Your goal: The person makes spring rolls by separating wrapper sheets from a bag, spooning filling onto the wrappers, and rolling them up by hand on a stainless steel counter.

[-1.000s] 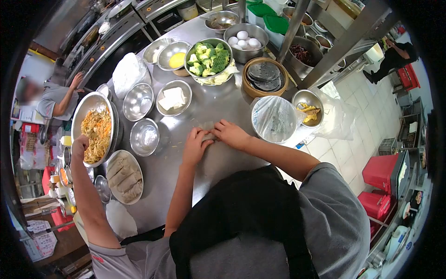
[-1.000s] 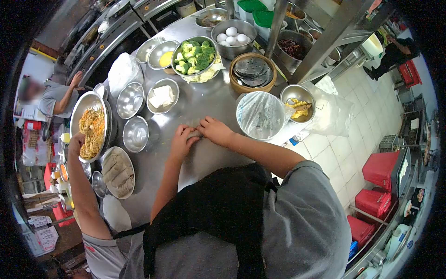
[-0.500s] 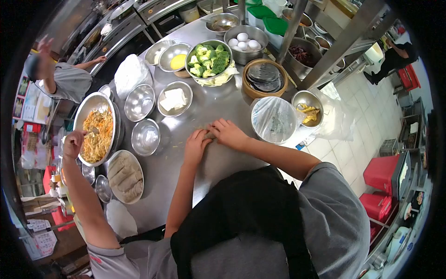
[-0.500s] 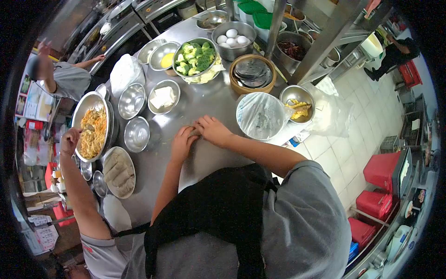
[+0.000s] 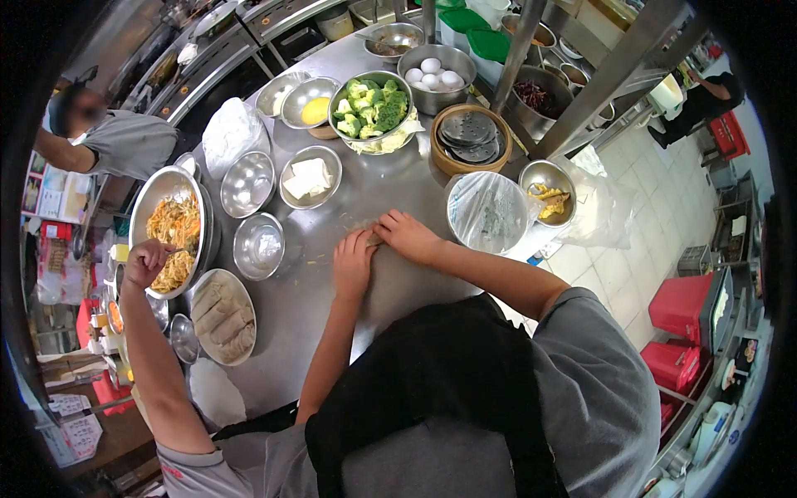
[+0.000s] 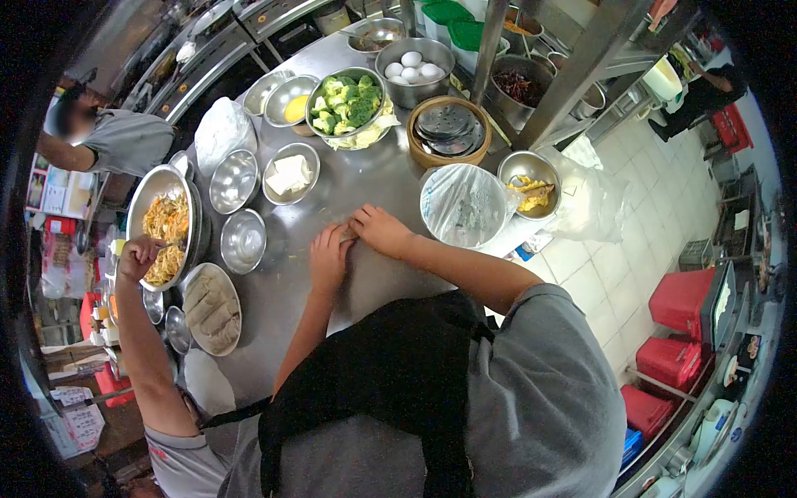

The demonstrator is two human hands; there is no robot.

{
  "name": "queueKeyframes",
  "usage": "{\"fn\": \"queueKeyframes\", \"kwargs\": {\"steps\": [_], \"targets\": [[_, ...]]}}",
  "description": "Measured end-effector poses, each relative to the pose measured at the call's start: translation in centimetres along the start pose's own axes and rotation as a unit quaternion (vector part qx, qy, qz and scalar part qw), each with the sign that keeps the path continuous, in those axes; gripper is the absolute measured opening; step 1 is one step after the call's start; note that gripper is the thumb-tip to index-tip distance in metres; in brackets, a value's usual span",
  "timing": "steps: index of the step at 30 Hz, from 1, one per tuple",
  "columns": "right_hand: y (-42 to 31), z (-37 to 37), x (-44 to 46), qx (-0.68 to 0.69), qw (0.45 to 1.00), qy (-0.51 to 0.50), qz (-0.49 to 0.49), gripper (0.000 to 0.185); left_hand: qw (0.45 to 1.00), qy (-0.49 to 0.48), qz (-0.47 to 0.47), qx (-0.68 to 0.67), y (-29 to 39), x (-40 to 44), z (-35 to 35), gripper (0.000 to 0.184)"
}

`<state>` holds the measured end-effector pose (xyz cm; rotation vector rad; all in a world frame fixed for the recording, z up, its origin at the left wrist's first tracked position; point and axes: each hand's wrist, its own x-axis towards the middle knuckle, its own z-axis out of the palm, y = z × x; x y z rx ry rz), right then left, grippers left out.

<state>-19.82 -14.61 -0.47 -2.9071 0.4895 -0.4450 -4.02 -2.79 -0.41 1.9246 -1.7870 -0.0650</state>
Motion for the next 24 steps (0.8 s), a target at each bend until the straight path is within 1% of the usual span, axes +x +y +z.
{"fn": "queueKeyframes", "kwargs": {"steps": [1, 4, 10, 13, 16, 19, 22, 24], "targets": [[0.0, 0.1, 0.0, 0.0, 1.0, -0.003, 0.005, 0.035, 1.0, 0.0, -0.002, -0.005, -0.2, 0.0, 0.1, 0.038], [-1.3, -0.8, -0.1, -0.014, 0.997, 0.074, 0.027, 0.039, 1.0, -0.005, 0.004, -0.031, -0.7, 0.3, -0.1, 0.037], [-1.3, -0.2, -0.5, 0.001, 0.997, 0.064, 0.034, 0.043, 0.998, -0.021, 0.0, -0.057, -1.2, 0.7, -0.2, 0.037], [-1.0, 0.2, -0.3, 0.011, 0.997, 0.069, 0.03, 0.043, 0.998, -0.01, 0.006, -0.054, -0.5, 0.9, -0.8, 0.037], [-0.3, 0.3, 0.2, 0.012, 0.999, 0.019, 0.025, 0.042, 0.999, 0.039, 0.006, -0.009, 0.6, 0.7, -1.3, 0.036], [0.3, 0.4, 0.5, 0.028, 0.999, -0.003, 0.021, 0.042, 1.0, 0.014, -0.004, -0.023, -0.2, 0.4, -0.5, 0.035], [0.2, 0.3, 0.6, 0.05, 0.996, 0.075, 0.029, 0.041, 0.999, 0.009, -0.005, -0.043, -0.8, 0.6, -0.5, 0.035], [-0.4, -0.9, 0.6, 0.045, 0.996, 0.073, 0.035, 0.04, 0.999, 0.005, 0.001, -0.052, -1.1, 1.0, -0.6, 0.034]]}}
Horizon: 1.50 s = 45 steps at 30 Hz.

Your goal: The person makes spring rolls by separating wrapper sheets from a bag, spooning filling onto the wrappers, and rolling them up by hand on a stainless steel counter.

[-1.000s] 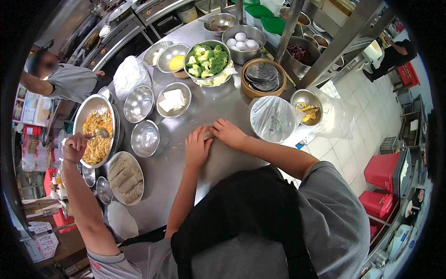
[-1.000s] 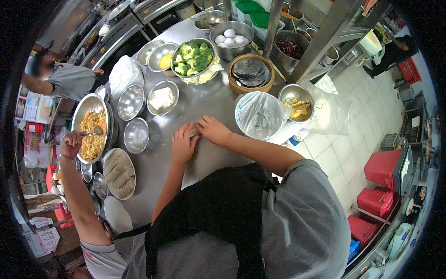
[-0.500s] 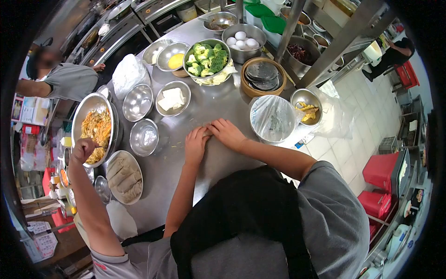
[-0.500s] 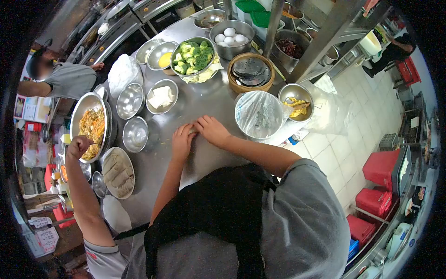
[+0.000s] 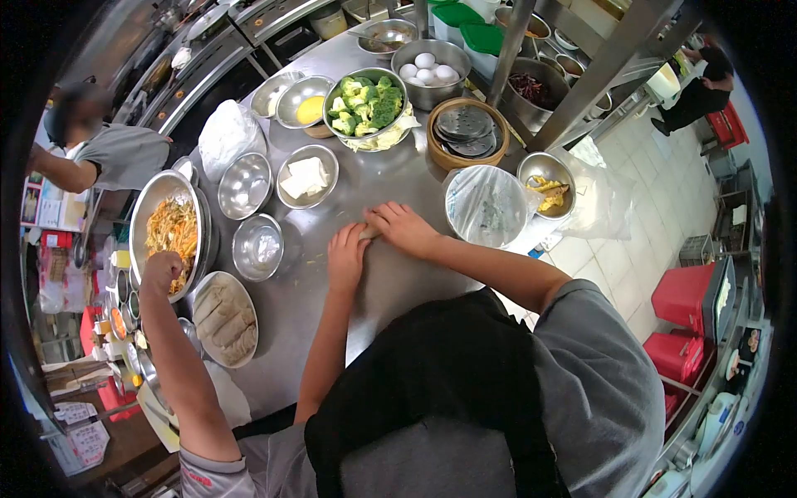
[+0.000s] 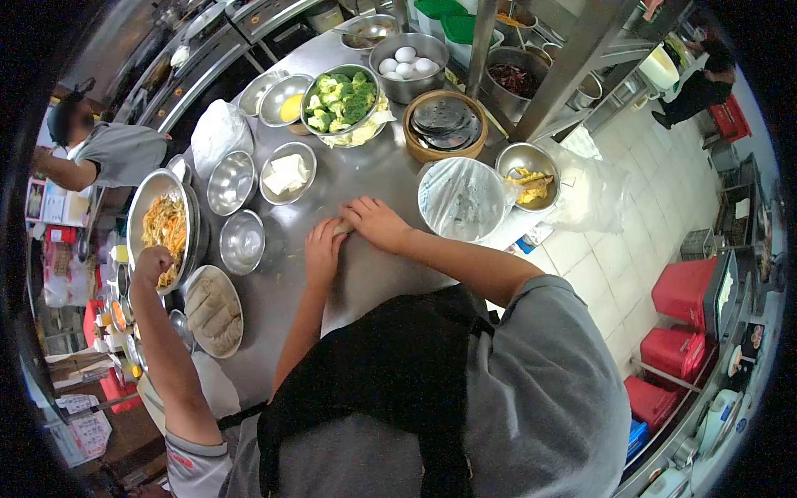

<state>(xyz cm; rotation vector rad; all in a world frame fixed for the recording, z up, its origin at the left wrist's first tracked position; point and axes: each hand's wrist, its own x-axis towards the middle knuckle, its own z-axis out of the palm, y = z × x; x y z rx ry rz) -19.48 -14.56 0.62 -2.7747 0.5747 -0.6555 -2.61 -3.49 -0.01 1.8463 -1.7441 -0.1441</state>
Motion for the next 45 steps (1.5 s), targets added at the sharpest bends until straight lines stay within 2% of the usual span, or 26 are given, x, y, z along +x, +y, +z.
{"fn": "queueKeyframes", "kwargs": {"steps": [4, 7, 10, 16, 19, 22, 25, 31, 34, 40, 45], "targets": [[-0.3, -0.3, 0.0, -0.003, 0.997, -0.062, 0.036, 0.04, 1.0, -0.007, 0.004, -0.009, -0.4, 0.3, 0.1, 0.033], [0.1, 0.1, -0.2, -0.011, 0.999, -0.022, 0.021, 0.036, 1.0, -0.028, -0.009, 0.003, -0.5, 0.5, 0.0, 0.035], [0.9, 0.7, -0.2, 0.005, 1.0, -0.024, 0.004, 0.034, 0.998, 0.01, 0.034, 0.047, 0.9, 1.1, -1.1, 0.039], [1.1, 0.2, 0.1, 0.021, 0.999, -0.037, 0.0, 0.034, 0.999, -0.045, -0.009, 0.023, 0.7, 1.0, -1.1, 0.041], [0.8, -0.1, 0.1, 0.023, 0.999, -0.045, 0.016, 0.035, 0.999, -0.038, -0.013, 0.016, 0.2, 1.0, -0.7, 0.04], [0.5, 0.2, -0.1, 0.038, 0.999, -0.009, 0.033, 0.037, 1.0, -0.027, -0.011, -0.004, -0.5, 1.0, -0.3, 0.038], [0.8, 0.8, -0.1, 0.049, 0.997, -0.02, 0.048, 0.045, 1.0, -0.024, -0.003, -0.019, -0.9, 1.2, -0.1, 0.037], [1.4, 0.7, 0.3, 0.05, 0.997, -0.042, 0.045, 0.039, 0.998, 0.001, -0.015, -0.056, -0.2, 1.3, -0.8, 0.041], [1.7, 0.8, 0.5, 0.062, 0.995, -0.056, 0.048, 0.035, 0.999, 0.01, -0.025, -0.023, -1.1, 1.0, -0.6, 0.042], [1.2, 0.3, 0.5, 0.082, 0.995, -0.022, 0.054, 0.033, 0.998, -0.014, -0.033, -0.044, -1.6, 1.2, -0.8, 0.041], [1.5, 0.4, 0.7, 0.072, 0.992, -0.058, 0.081, 0.036, 0.998, -0.011, -0.019, -0.056, -1.9, 1.5, -0.8, 0.042]]}}
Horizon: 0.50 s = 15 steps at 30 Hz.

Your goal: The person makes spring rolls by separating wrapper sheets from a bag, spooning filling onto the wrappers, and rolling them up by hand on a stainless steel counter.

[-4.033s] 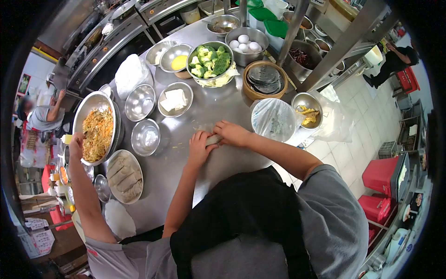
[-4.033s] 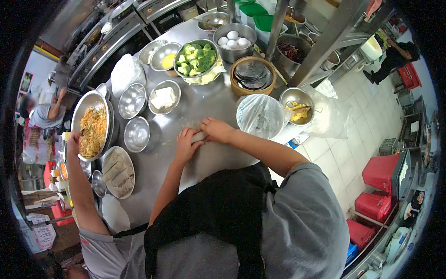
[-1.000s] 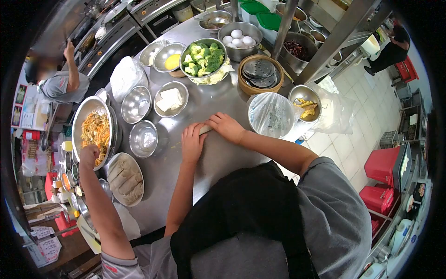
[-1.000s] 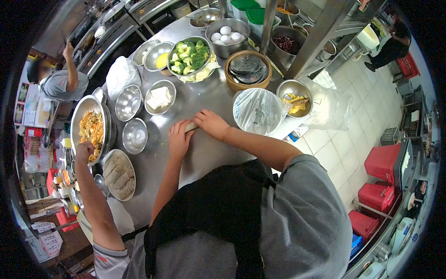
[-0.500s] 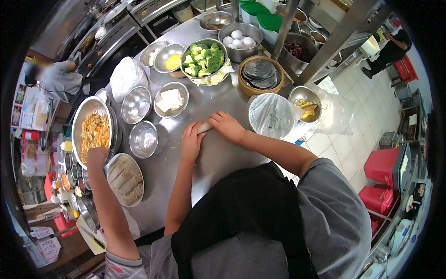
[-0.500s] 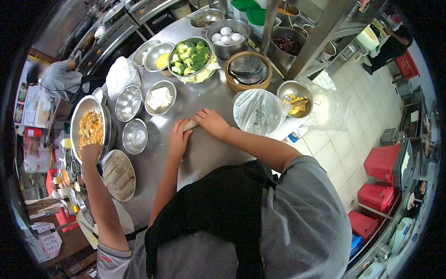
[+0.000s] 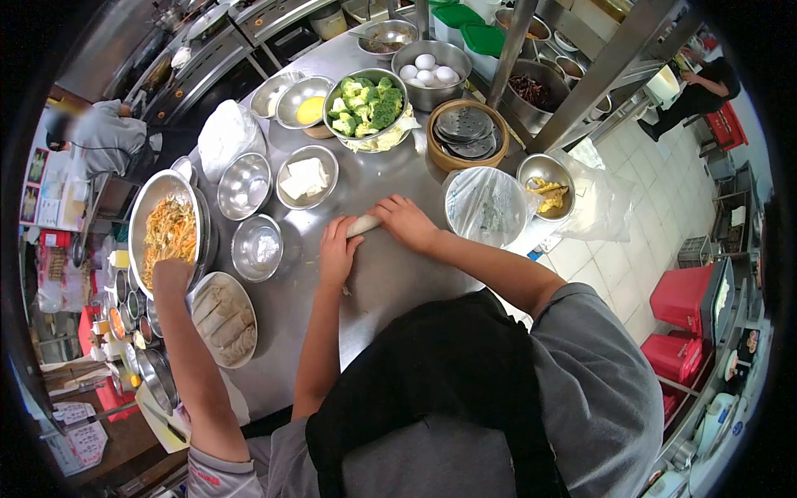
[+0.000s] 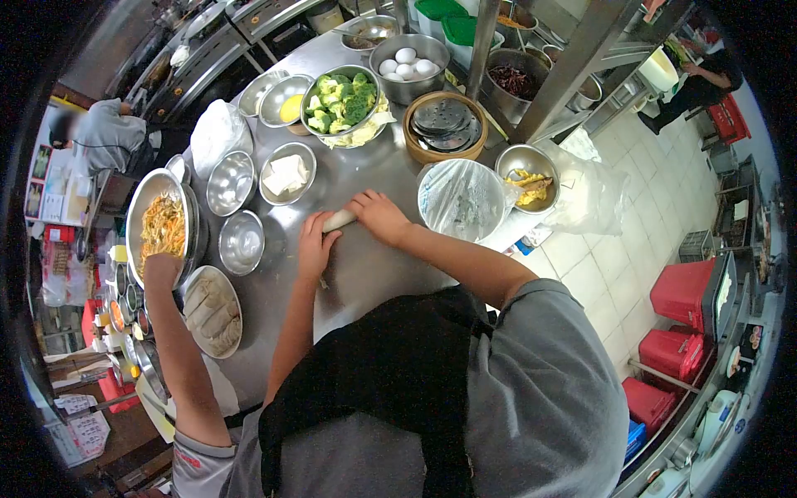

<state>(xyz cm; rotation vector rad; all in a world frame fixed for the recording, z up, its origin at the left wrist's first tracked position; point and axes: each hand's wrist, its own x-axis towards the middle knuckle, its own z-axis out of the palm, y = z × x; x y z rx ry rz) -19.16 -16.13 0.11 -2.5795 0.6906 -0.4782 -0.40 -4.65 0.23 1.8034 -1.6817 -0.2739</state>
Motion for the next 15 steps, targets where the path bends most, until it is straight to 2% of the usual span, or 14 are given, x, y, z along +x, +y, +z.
{"fn": "queueKeyframes", "kwargs": {"steps": [7, 15], "targets": [[0.71, -0.05, 0.47, 0.02, 0.999, -0.039, 0.006, 0.036, 0.999, -0.014, -0.017, -0.034, -0.6, 0.51, 0.23, 0.041], [0.55, -0.56, 0.36, 0.017, 0.997, -0.073, 0.008, 0.039, 1.0, -0.028, -0.009, -0.002, -0.6, 0.4, 0.07, 0.04]]}}
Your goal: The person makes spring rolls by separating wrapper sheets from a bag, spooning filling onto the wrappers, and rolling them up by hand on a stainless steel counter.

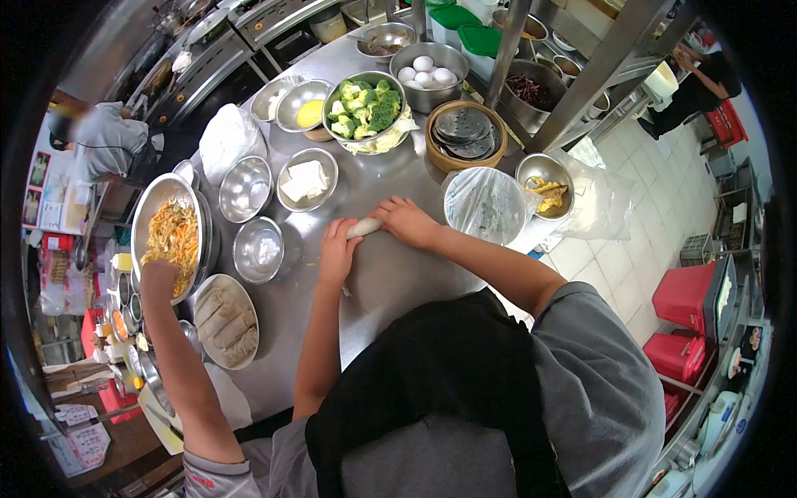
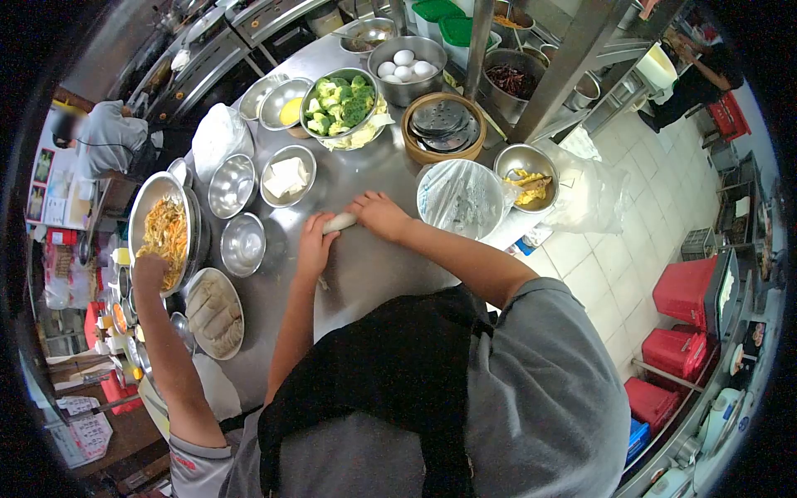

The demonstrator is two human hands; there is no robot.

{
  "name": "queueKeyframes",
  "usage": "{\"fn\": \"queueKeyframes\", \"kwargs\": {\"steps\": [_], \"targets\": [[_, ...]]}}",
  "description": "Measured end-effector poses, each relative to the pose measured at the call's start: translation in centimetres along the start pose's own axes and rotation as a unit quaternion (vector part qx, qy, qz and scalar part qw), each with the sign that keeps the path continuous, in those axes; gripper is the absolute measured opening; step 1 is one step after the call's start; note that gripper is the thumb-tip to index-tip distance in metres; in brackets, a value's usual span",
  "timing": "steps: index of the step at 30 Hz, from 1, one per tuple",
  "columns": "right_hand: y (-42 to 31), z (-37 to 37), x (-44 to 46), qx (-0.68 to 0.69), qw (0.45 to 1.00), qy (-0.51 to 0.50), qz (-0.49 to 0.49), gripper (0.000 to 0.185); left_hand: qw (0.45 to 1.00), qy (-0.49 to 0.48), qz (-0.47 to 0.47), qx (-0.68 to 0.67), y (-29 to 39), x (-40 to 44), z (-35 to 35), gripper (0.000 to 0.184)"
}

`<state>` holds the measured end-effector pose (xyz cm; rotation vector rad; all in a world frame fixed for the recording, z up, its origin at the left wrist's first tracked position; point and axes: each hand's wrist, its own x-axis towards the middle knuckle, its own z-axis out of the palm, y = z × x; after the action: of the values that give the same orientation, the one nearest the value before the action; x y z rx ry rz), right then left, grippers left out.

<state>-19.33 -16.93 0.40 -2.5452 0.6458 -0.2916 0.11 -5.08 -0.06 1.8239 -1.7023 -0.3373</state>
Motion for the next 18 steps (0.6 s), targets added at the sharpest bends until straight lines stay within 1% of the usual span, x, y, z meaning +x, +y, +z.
{"fn": "queueKeyframes", "kwargs": {"steps": [4, 7, 10, 13, 16, 18], "targets": [[0.0, 0.1, -0.5, 0.007, 1.0, -0.007, 0.003, 0.038, 0.999, -0.03, -0.013, 0.007, 0.6, -0.5, -0.3, 0.039], [-0.1, 0.2, -1.3, -0.002, 1.0, -0.002, -0.01, 0.035, 1.0, -0.029, -0.001, 0.007, 1.0, -1.4, -0.2, 0.039], [-0.5, -0.1, -2.1, 0.0, 1.0, -0.019, -0.008, 0.036, 0.999, -0.041, -0.01, 0.009, 1.5, -2.3, -0.1, 0.038], [-0.6, 0.0, -2.7, 0.0, 1.0, -0.014, -0.01, 0.038, 0.999, -0.027, -0.007, 0.033, 1.8, -3.0, 0.3, 0.04], [-0.8, 0.0, -2.9, -0.003, 1.0, -0.013, -0.008, 0.038, 0.999, -0.027, -0.012, 0.019, 2.4, -3.1, 0.0, 0.044], [-0.8, 0.0, -2.9, -0.003, 1.0, -0.01, -0.008, 0.038, 0.999, 0.018, 0.008, 0.04, 4.0, -2.8, -0.4, 0.046]]}}
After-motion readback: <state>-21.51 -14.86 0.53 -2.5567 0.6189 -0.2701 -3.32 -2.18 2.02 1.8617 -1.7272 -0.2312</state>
